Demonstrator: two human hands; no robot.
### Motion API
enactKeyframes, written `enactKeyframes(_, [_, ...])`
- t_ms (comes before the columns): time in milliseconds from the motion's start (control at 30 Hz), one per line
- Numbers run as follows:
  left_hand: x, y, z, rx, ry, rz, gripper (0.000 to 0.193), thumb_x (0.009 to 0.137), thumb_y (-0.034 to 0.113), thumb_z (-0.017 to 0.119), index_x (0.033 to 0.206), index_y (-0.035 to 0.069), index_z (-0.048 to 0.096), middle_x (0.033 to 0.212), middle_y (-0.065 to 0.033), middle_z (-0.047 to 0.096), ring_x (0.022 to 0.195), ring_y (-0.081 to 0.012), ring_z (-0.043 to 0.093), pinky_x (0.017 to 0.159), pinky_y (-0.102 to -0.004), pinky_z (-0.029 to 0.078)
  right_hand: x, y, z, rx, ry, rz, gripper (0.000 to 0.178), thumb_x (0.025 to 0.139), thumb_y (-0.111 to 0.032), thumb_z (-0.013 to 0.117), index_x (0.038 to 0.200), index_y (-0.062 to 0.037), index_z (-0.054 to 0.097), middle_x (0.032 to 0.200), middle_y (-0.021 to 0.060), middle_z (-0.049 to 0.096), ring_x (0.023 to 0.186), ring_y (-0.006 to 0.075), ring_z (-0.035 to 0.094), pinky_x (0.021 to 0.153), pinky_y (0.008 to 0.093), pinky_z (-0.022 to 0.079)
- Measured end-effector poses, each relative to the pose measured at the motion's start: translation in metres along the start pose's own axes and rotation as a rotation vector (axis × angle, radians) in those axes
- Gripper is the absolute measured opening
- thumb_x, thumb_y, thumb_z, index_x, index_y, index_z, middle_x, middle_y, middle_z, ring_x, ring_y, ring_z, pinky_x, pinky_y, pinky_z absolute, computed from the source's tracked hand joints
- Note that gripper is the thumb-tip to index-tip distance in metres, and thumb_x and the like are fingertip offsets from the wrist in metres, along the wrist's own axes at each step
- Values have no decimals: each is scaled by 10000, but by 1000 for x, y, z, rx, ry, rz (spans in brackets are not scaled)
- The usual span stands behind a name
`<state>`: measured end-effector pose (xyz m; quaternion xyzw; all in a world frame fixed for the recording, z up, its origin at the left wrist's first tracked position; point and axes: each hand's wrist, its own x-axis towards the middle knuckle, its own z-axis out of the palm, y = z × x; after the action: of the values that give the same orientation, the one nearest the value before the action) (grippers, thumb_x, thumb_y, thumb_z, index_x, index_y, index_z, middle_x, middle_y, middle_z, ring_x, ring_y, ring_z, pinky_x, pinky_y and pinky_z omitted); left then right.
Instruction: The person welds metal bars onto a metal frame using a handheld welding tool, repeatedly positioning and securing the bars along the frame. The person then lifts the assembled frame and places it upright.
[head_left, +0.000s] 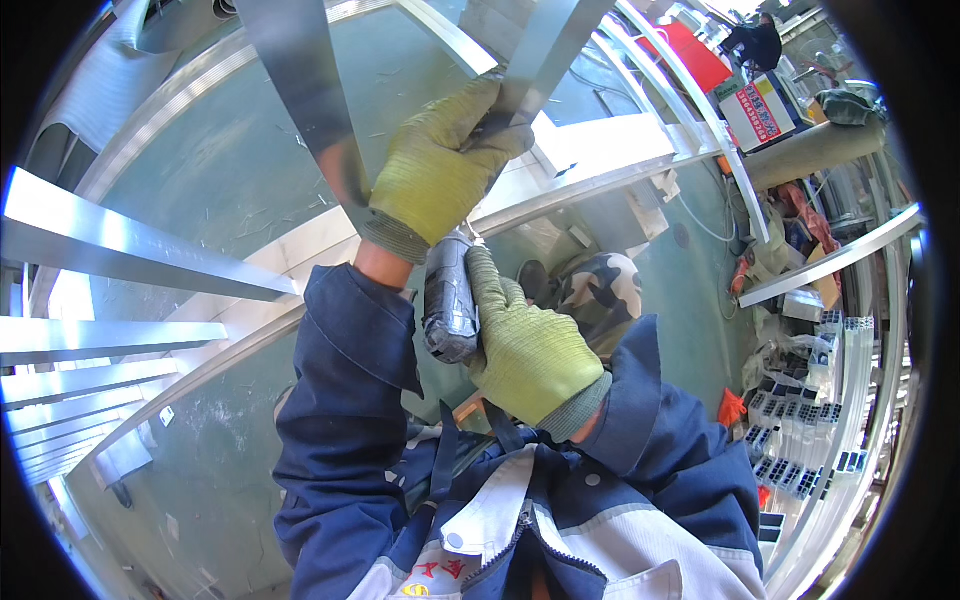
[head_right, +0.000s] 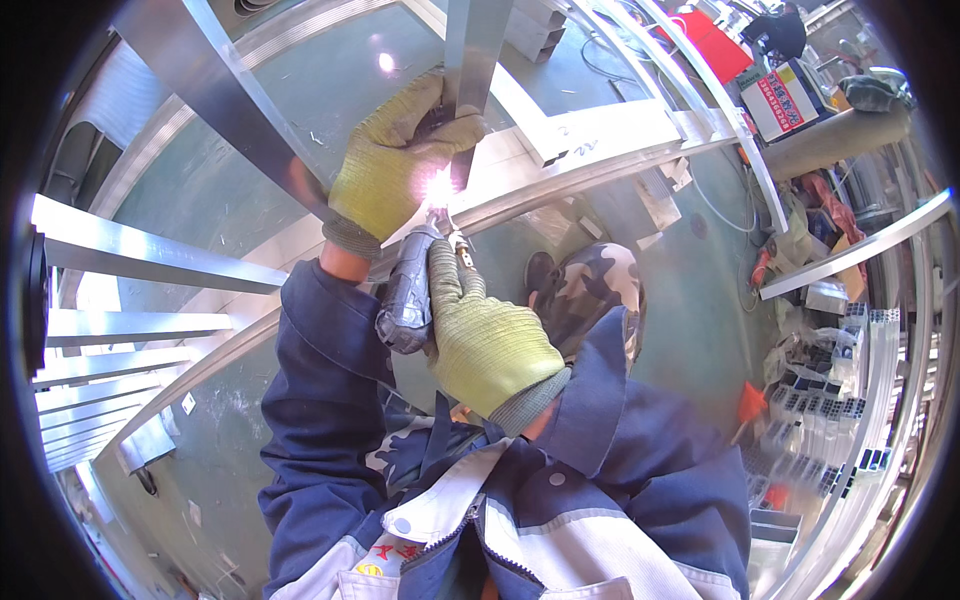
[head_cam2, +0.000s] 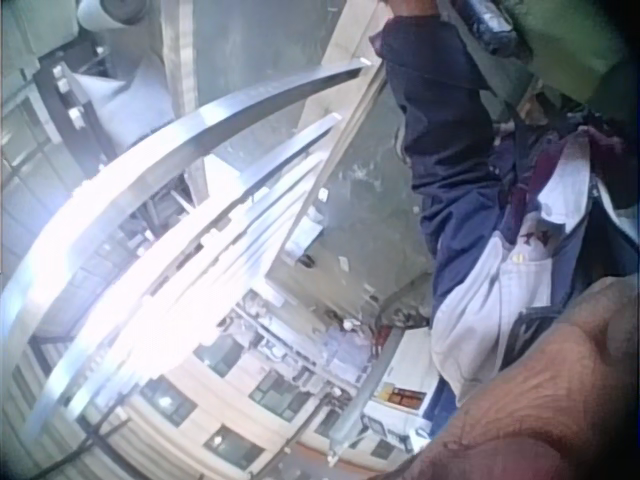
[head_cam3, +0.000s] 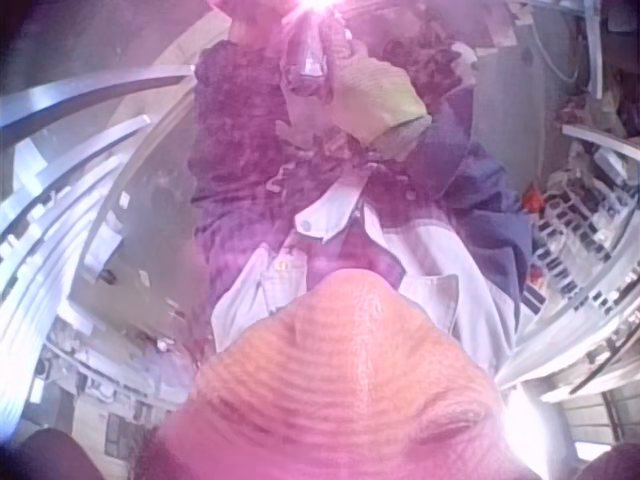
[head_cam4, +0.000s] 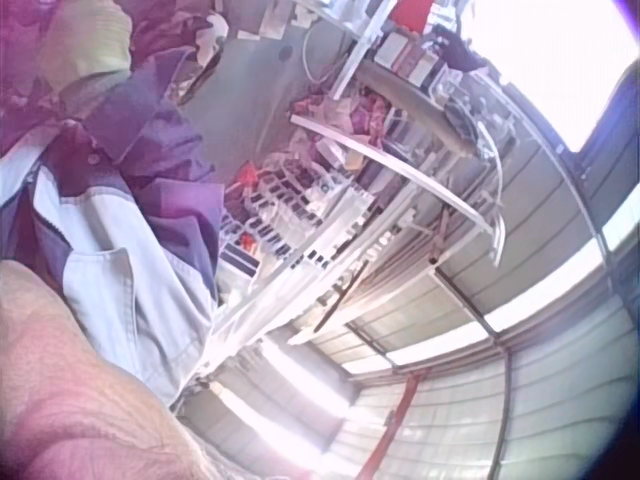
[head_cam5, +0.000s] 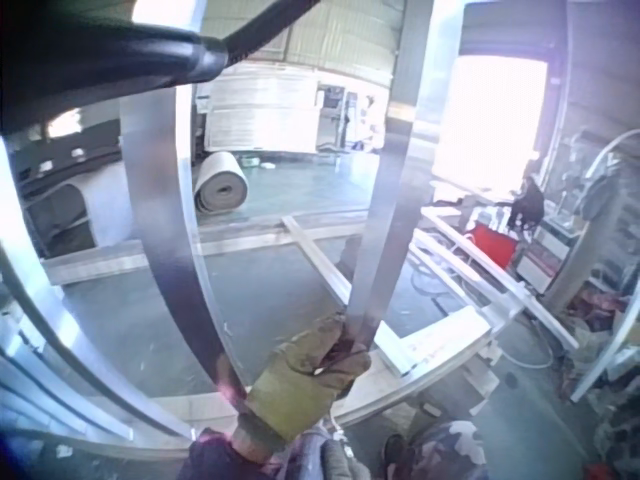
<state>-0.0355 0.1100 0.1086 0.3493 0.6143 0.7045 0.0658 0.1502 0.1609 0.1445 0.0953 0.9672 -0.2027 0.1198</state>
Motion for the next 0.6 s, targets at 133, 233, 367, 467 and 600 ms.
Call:
enactKeyframes(133, [3,9,-1,-19,-51,-68,465,917,143,791,1339,8,653,1175,-108,748,1057,-154,706,943,-296,560,2,-2,2,-34,-32,10,914,869,-230,687,1598,37,204,1250,343,609,919,450,729,764,520,605])
enactKeyframes(233, [2,10,0,-17,-23,-64,456,913,133,791,1333,13,658,1164,-103,750,1043,-149,706,930,-293,562,3,-4,1,-22,-30,15,907,878,-236,682,1598,36,202,1242,339,613,909,448,731,761,522,608])
enactKeyframes(367, [2,5,7,-47,5,-29,449,910,124,792,1327,20,664,1153,-100,752,1023,-144,709,917,-290,564,0,-5,-1,-31,-18,27,899,886,-250,675,1596,35,204,1232,343,612,904,448,731,759,522,610])
enactKeyframes(467, [2,3,5,-26,1,-21,434,912,129,792,1314,18,673,1140,-100,756,1013,-147,713,913,-292,565,-1,-5,0,-28,-28,21,891,893,-268,670,1594,36,210,1228,349,610,904,452,730,764,523,608])
enactKeyframes(600, [4,0,10,-33,-14,-23,428,909,158,799,1297,19,686,1116,-103,764,1002,-162,722,910,-303,568,-5,-3,-2,-45,-11,45,887,894,-266,665,1596,33,212,1230,349,611,918,457,728,776,525,606])
